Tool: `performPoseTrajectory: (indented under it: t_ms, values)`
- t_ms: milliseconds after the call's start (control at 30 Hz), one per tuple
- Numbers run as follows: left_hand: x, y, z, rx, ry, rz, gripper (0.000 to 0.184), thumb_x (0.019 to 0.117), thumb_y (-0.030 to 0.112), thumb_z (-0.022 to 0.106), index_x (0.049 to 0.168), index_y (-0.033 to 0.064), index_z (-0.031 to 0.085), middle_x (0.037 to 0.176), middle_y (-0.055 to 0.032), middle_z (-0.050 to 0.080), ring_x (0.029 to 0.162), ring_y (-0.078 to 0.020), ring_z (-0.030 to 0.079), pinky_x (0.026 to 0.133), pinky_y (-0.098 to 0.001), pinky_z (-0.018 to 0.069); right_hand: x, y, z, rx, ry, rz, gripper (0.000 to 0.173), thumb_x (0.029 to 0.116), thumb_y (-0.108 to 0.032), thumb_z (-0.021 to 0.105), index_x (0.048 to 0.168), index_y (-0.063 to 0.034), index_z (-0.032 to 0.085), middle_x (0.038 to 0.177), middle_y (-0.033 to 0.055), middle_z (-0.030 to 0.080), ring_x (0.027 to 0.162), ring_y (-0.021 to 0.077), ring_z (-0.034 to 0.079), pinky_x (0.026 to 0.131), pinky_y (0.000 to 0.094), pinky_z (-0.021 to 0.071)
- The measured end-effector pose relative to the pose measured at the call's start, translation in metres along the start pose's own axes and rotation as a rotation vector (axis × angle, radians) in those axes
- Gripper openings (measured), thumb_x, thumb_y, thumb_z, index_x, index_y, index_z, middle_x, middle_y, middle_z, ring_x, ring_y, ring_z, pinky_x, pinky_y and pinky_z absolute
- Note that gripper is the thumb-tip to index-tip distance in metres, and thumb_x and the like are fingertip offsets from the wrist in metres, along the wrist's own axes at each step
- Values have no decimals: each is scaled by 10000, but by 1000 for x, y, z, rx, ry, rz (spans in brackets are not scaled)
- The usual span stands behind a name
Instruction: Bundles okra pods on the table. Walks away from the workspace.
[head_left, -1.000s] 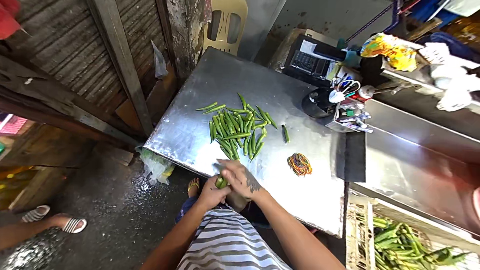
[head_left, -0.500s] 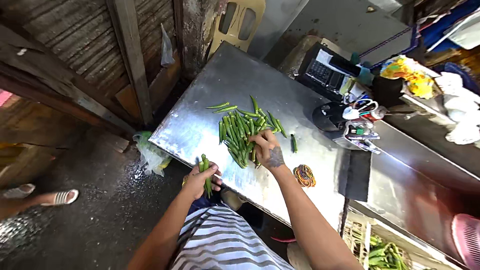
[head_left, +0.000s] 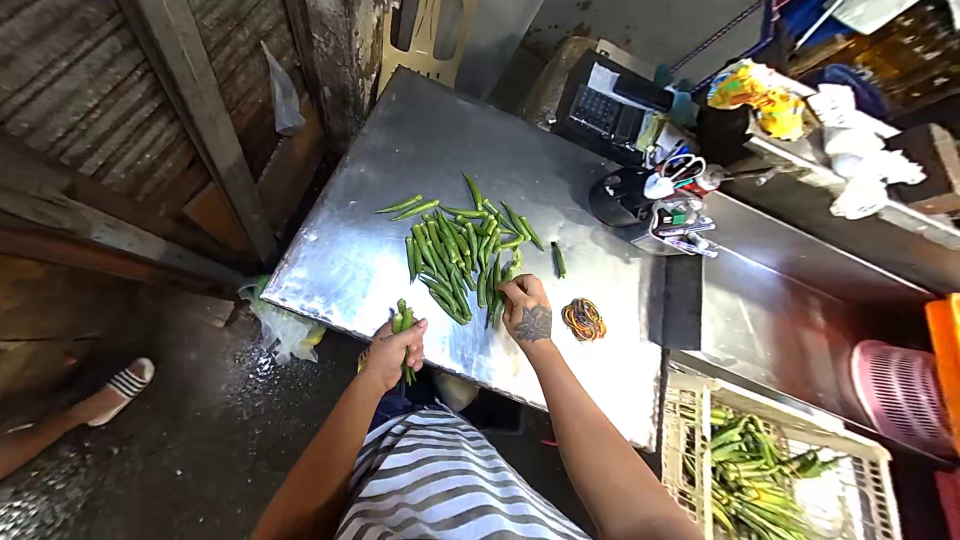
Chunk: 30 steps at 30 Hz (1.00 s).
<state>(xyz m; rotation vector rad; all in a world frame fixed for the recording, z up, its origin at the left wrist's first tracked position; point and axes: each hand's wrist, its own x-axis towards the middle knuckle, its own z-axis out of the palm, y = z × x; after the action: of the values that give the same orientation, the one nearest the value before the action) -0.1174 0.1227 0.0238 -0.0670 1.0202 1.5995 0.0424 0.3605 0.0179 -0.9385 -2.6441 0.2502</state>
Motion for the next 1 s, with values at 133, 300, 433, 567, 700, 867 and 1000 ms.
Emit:
performPoseTrajectory:
  t_ms: [133, 300, 433, 567, 700, 867, 1000]
  values:
    - [-4, 0, -10, -44, 81, 10, 113, 1040, 132, 571, 941, 94, 530, 537, 33, 421, 404, -85, 438, 409, -242, 450, -14, 11, 7, -35, 88, 143, 282, 864, -60, 604, 1057, -151, 789, 1033, 148, 689, 983, 310, 674, 848, 454, 571]
    - [-3, 3, -20, -84, 129, 51, 123, 1050, 127, 548, 935, 89, 527, 539, 26, 427, 408, -95, 448, 417, -256, 468, -20, 27, 4, -40, 69, 269, 286, 888, -52, 603, 1080, -156, 787, 1070, 163, 674, 1016, 320, 662, 866, 459, 563]
    - [2, 9, -20, -80, 109, 68, 137, 1052, 128, 540, 921, 90, 524, 539, 25, 430, 408, -99, 453, 424, -261, 478, -18, 26, -1, 21, 12, 240, 310, 860, -30, 591, 1069, -146, 789, 1090, 179, 660, 1035, 321, 648, 890, 462, 552]
    - [11, 14, -15, -73, 95, 72, 127, 1043, 122, 561, 923, 85, 543, 542, 19, 437, 411, -105, 458, 427, -267, 485, -15, 3, -1, 83, 33, 171, 242, 853, -120, 594, 995, -123, 789, 1038, 146, 675, 1017, 307, 649, 887, 456, 551]
    - [19, 17, -9, -58, 63, 67, 115, 1039, 125, 571, 933, 87, 546, 542, 23, 435, 414, -105, 456, 431, -269, 483, -18, -21, 4, -40, -20, 271, 274, 834, -341, 658, 970, -139, 786, 1018, 115, 695, 998, 304, 654, 857, 472, 538]
    - [25, 18, -9, -52, 47, 58, 124, 1039, 134, 579, 932, 86, 540, 543, 21, 432, 416, -105, 460, 432, -273, 487, -19, -23, 2, -115, -16, 552, 310, 904, -383, 628, 956, -114, 773, 1080, 162, 665, 1051, 333, 639, 890, 487, 526]
    - [30, 18, -8, -45, 30, 43, 125, 1044, 136, 563, 931, 92, 536, 549, 21, 437, 425, -107, 464, 444, -275, 488, -5, -24, 6, -160, -84, 672, 396, 931, -484, 625, 938, -123, 788, 1101, 149, 670, 1076, 305, 642, 900, 471, 530]
